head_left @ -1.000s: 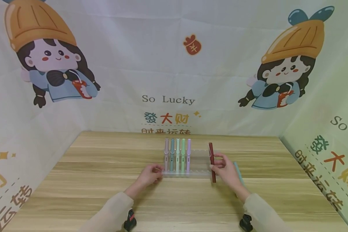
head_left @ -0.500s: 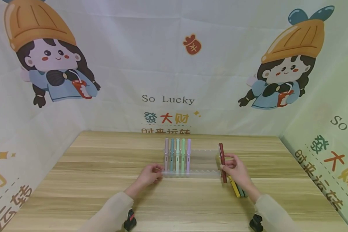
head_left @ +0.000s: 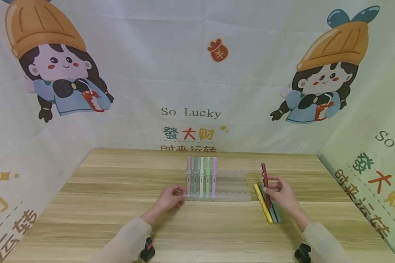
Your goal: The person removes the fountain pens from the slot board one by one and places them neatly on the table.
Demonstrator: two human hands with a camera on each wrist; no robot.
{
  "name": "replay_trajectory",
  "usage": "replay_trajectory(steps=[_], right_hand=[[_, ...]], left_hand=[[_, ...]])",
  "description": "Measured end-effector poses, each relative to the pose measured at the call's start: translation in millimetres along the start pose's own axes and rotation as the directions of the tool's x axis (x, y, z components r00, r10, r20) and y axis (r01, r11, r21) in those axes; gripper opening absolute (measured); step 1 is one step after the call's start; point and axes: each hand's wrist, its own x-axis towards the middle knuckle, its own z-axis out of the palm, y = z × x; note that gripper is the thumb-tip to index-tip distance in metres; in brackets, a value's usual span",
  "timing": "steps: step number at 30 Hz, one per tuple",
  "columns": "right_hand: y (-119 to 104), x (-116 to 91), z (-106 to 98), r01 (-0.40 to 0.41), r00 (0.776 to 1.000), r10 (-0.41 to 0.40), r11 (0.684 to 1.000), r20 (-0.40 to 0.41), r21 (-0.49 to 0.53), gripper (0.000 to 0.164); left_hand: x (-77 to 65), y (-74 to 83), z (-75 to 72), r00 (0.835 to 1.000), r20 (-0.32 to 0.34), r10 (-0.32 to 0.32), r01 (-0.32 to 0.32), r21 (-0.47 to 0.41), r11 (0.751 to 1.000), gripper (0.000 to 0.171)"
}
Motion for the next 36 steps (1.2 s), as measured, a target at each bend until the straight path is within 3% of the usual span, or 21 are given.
replay_trajectory(steps=[7, 18, 29, 36], right_hand=[[5.0, -2.7, -15.2, -0.004, 1.000, 0.004, 1.000, 0.028, -0.013, 0.043], [18.3, -8.1, -31.6, -0.054, 0.995, 0.064, 0.991, 0.079, -0.119, 0.042], [31.0, -11.8, -35.8, -0.076, 0.990, 0.096, 0.981, 0.106, -0.177, 0.039], [30.8, -11.6, -33.4, -0.135, 0.984, 0.159, 0.960, 0.083, -0.244, 0.038]], left_hand=[[-0.1, 0.5, 0.4, 1.000, -0.003, -0.009, 0.009, -0.004, 1.000, 0.015], [-0.5, 0.8, 0.3, 1.000, 0.003, -0.009, 0.009, -0.005, 1.000, 0.015], [0.8, -1.5, 0.4, 1.000, -0.002, -0.018, 0.018, 0.017, 1.000, 0.016], [1.0, -1.3, 0.5, 1.000, -0.008, -0.013, 0.013, 0.019, 1.000, 0.015]])
